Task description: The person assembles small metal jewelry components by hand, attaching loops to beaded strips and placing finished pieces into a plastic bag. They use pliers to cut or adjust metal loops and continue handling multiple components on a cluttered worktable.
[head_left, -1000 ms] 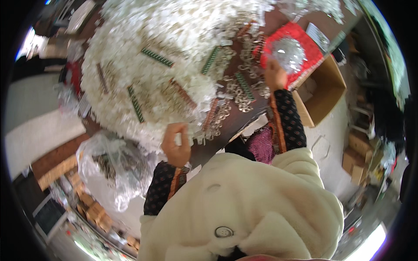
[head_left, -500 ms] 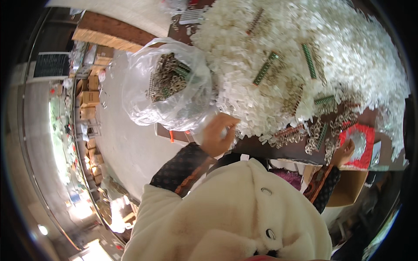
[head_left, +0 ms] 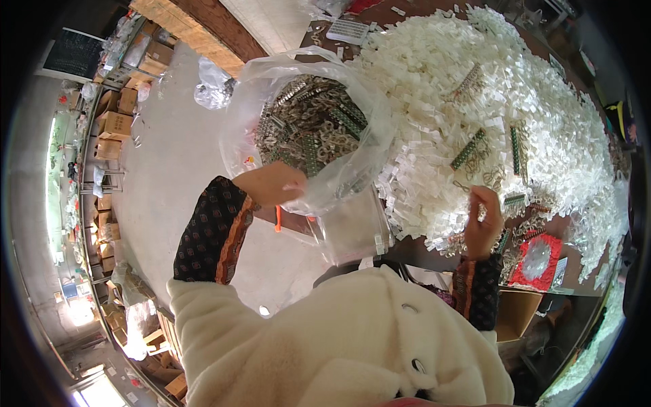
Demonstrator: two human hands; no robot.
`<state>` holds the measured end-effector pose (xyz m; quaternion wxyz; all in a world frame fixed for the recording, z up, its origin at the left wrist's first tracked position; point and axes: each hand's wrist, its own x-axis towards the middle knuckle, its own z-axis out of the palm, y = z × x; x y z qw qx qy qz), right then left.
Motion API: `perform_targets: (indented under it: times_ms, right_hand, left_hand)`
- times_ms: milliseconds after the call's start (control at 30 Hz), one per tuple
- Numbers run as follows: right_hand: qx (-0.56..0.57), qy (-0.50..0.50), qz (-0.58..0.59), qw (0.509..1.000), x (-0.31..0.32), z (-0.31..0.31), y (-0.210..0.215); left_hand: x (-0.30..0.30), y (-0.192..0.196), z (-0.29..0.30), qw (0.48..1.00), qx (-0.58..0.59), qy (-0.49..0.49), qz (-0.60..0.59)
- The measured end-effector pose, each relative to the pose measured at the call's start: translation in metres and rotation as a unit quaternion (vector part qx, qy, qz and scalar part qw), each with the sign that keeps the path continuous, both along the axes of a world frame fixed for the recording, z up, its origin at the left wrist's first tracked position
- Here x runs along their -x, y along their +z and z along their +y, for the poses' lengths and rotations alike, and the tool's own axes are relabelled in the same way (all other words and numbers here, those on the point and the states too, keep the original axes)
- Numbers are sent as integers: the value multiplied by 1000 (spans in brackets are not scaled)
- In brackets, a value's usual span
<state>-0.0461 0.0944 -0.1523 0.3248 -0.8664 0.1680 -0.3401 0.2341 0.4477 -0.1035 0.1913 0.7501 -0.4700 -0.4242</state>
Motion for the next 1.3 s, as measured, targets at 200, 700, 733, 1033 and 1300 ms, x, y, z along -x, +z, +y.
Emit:
perform_targets:
  times_ms: [200,700,733,1033,1300]
  right_hand:
    - [-62,196,24,978,-104,89,42]
    - [-66,278,67,956,-133,131,33]
    - [-64,283,65,955,-135,132,33]
    - [24,320,31,947,-210,159,38]
    - [288,255,222,896,-304,222,-23]
  left_hand:
    - [-107,-10,-2,980,34,155,-122]
    - [-218,-126,17,923,-182,73,-331]
    - [-210,-133,19,923,-171,103,-330]
    - [-186,-168,29,922,-176,232,-255]
    - [-201,-177,69,924,-206,278,-162]
